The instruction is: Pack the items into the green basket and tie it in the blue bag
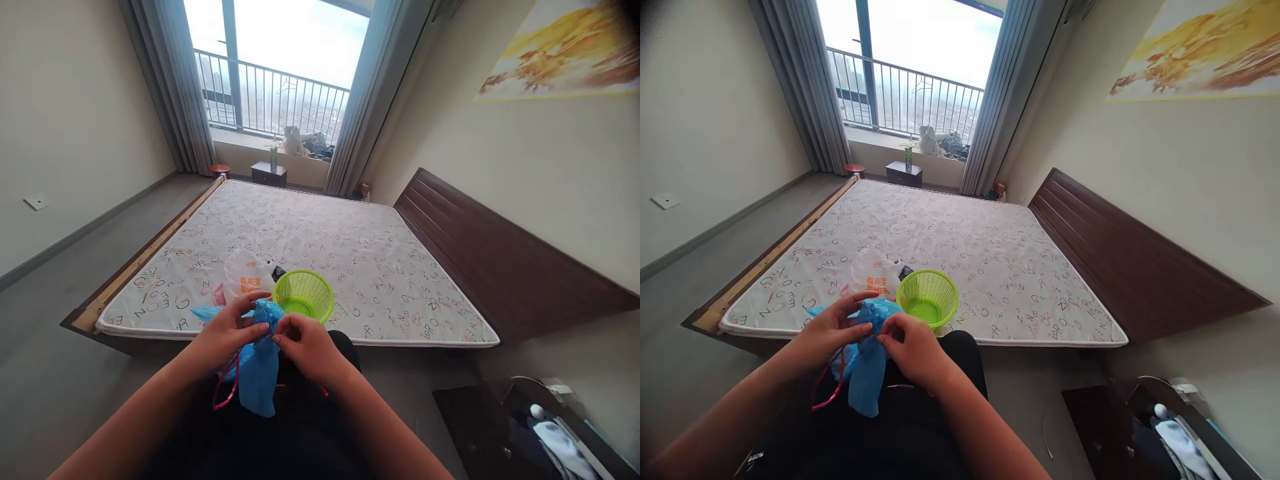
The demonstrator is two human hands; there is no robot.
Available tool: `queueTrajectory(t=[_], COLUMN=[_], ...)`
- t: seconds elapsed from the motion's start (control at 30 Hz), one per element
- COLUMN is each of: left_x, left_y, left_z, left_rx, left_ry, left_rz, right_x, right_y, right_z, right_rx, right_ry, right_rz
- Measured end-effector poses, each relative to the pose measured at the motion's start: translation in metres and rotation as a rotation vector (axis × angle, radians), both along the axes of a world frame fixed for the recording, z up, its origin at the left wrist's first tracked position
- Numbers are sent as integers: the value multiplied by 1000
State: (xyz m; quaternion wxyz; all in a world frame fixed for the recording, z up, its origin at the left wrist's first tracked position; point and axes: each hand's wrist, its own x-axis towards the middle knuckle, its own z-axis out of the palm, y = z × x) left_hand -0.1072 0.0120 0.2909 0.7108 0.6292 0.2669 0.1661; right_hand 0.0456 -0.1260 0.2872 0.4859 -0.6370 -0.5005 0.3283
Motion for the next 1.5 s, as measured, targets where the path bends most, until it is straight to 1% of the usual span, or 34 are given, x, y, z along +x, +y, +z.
queueTrajectory(t=[0.07, 0.17, 0.23, 0.27, 0.3, 0.4, 0.47, 0.53, 0.57, 0.63, 0.73, 0.8, 0.83, 0.9, 0.97, 1.03, 1.07, 1.1, 1.17, 1.27, 1.3, 1.33, 1.37, 1.4, 1.43, 1.5], left_x=[2, 8, 11, 13, 13, 12, 9, 7, 8, 10, 18, 23, 25, 27, 28, 28, 29, 30, 33, 41, 44, 48, 51, 54, 56, 59], left_y=[-9, -24, -31, -33, -35, -38, -40, -42, -43, -41, -33, -27, -25, -25, -29, -36, -40, -44, -50, -60, -63, -66, -67, -68, -67, -62], left_z=[-3, -10, -15, -18, -20, -21, -19, -15, -14, -16, -30, -42, -46, -50, -49, -46, -45, -45, -46, -48, -48, -48, -47, -46, -46, -44], left_rx=[-63, -135, -152, -146, -134, -93, -70, -21, 7, 46, -13, -36, -8, 126, 267, 340, 355, 360, 370, 442, 484, 531, 576, 615, 646, 675], left_ry=[-17, -68, -79, -75, -71, -64, -48, -10, 13, 51, 78, 89, 92, 100, 86, 47, 28, 15, 6, 3, 22, 54, 93, 131, 168, 230], left_rz=[-32, -60, -94, -113, -132, -187, -224, -243, -238, -190, -28, 61, 86, 111, 127, 118, 89, 37, -128, -408, -459, -476, -457, -407, -336, -182], right_x=[3, 2, 1, 1, 2, 3, 4, 4, 3, 2, 1, 2, 2, 1, 0, -1, -1, -1, 0, 4, 6, 8, 10, 12, 15, 18], right_y=[-14, -26, -29, -31, -33, -40, -44, -46, -47, -47, -45, -45, -45, -47, -49, -50, -50, -51, -52, -54, -55, -56, -57, -58, -58, -59], right_z=[-2, -12, -20, -23, -25, -29, -30, -34, -37, -41, -46, -47, -48, -49, -51, -53, -53, -53, -52, -49, -48, -48, -49, -50, -51, -55], right_rx=[-18, -40, -36, -31, -32, -49, -22, 39, 75, 145, 250, 295, 308, 315, 312, 298, 287, 276, 250, 216, 208, 205, 209, 217, 233, 276], right_ry=[18, 218, 352, 373, 361, 239, 209, 257, 302, 418, 618, 709, 735, 748, 729, 720, 720, 715, 653, 425, 350, 293, 262, 267, 309, 478], right_rz=[17, -45, -99, -110, -108, -89, -152, -277, -337, -405, -428, -444, -450, -458, -484, -524, -540, -554, -587, -637, -645, -651, -658, -665, -669, -651])
